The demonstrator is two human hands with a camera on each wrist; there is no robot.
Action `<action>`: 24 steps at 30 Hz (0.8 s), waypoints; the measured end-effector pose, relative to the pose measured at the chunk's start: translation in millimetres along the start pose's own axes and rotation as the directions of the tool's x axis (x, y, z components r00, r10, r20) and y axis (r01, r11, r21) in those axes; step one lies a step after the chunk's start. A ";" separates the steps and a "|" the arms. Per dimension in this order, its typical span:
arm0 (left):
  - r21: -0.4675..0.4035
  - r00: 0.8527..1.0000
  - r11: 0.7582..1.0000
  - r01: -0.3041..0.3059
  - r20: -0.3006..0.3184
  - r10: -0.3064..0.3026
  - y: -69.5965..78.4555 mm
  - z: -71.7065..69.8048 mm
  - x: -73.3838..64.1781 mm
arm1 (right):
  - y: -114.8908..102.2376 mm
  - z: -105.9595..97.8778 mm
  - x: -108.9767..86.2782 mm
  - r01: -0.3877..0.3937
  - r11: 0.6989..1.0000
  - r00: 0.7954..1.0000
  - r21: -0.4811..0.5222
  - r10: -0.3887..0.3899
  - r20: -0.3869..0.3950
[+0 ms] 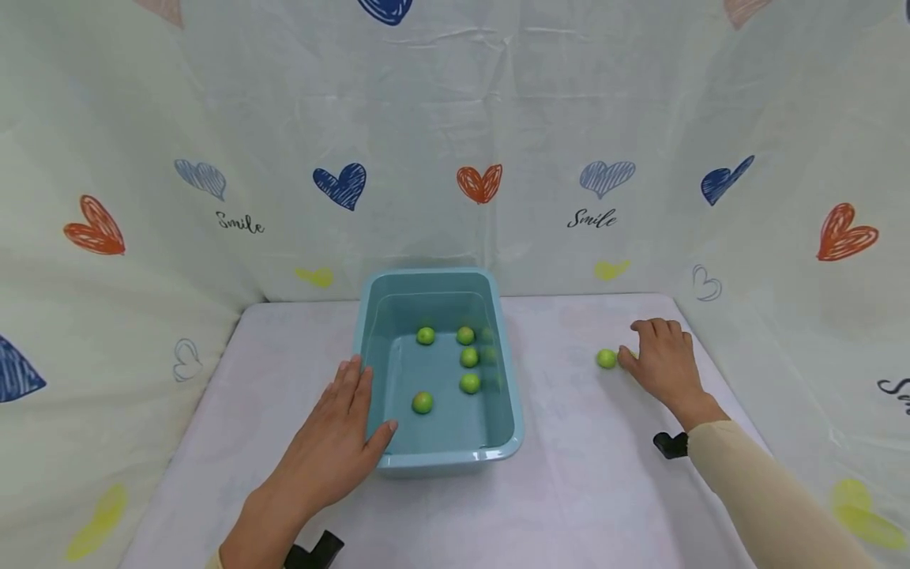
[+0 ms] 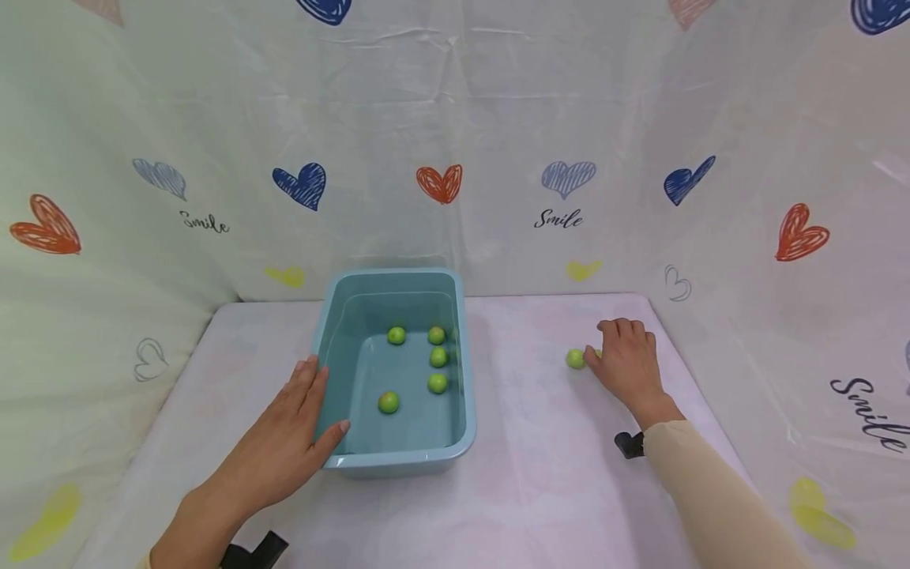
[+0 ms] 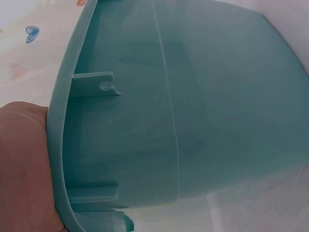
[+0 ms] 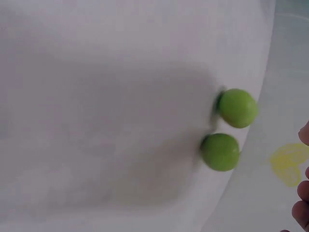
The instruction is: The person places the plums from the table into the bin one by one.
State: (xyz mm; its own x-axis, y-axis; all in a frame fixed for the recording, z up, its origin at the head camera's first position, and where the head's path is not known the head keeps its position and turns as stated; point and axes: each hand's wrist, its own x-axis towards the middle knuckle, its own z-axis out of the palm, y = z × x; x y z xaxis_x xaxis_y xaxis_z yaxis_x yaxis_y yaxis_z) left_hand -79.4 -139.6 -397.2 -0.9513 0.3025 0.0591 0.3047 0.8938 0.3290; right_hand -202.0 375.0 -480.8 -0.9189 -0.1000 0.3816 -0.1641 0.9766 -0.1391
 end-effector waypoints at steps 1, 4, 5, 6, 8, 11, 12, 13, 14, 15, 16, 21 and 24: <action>-0.002 1.000 1.000 0.000 0.001 0.000 -0.1 0.2 -0.2 | 5.7 2.5 -2.3 -0.009 1.000 1.000 -0.004 0.009 0.013; -0.004 1.000 1.000 -0.001 -0.002 0.001 -0.4 0.3 -0.2 | 19.1 10.7 -8.9 -0.035 0.999 0.997 -0.014 0.036 0.066; -0.004 1.000 1.000 -0.001 -0.002 0.001 -0.4 0.4 -0.1 | 22.5 13.3 -10.8 -0.041 0.999 0.995 -0.019 0.042 0.085; -0.002 1.000 1.000 -0.002 -0.004 0.002 -0.5 0.5 0.0 | 25.5 15.8 -12.3 -0.046 0.999 0.993 -0.025 0.049 0.104; 0.000 1.000 1.000 -0.003 -0.008 0.003 -0.4 0.4 0.4 | 29.8 20.0 -14.3 -0.054 0.998 0.988 -0.036 0.058 0.141; 0.001 1.000 1.000 -0.001 -0.008 0.001 -0.3 0.2 0.3 | 32.7 25.6 -15.4 -0.054 0.998 0.983 -0.044 0.061 0.176; 0.000 1.000 1.000 0.000 -0.009 0.000 -0.3 0.2 0.3 | 32.5 26.9 -15.5 -0.054 0.998 0.981 -0.045 0.061 0.183; 0.000 1.000 1.000 0.000 -0.010 0.000 -0.3 0.4 0.3 | 32.0 28.1 -15.4 -0.054 0.998 0.980 -0.044 0.062 0.189; 0.001 1.000 1.000 0.000 -0.011 0.000 -0.4 0.6 0.3 | 31.4 29.2 -15.2 -0.055 0.998 0.979 -0.042 0.062 0.194; 0.001 1.000 1.000 0.000 -0.011 0.000 -0.5 0.9 0.2 | 30.6 30.2 -15.0 -0.057 0.998 0.978 -0.041 0.064 0.199; 0.001 1.000 1.000 0.000 -0.012 0.000 -0.5 1.0 0.5 | 30.2 31.4 -14.4 -0.058 0.997 0.977 -0.042 0.065 0.203; -0.004 1.000 1.000 -0.002 -0.018 0.002 -1.0 1.9 1.2 | 28.6 36.4 -12.8 -0.060 0.997 0.973 -0.047 0.069 0.218; -0.011 1.000 1.000 0.002 -0.014 -0.002 -1.1 2.4 0.9 | 29.3 39.3 -13.2 -0.057 0.998 0.973 -0.041 0.065 0.222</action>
State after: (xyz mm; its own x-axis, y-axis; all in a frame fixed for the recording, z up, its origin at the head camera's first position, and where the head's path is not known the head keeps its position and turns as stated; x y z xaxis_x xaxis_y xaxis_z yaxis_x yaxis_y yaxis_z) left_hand -80.5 -139.5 -399.7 -0.9525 0.2962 0.0716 0.3025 0.8905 0.3398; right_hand -208.8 397.5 -525.8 -0.9842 -0.0765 0.1596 -0.0967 0.9877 -0.1227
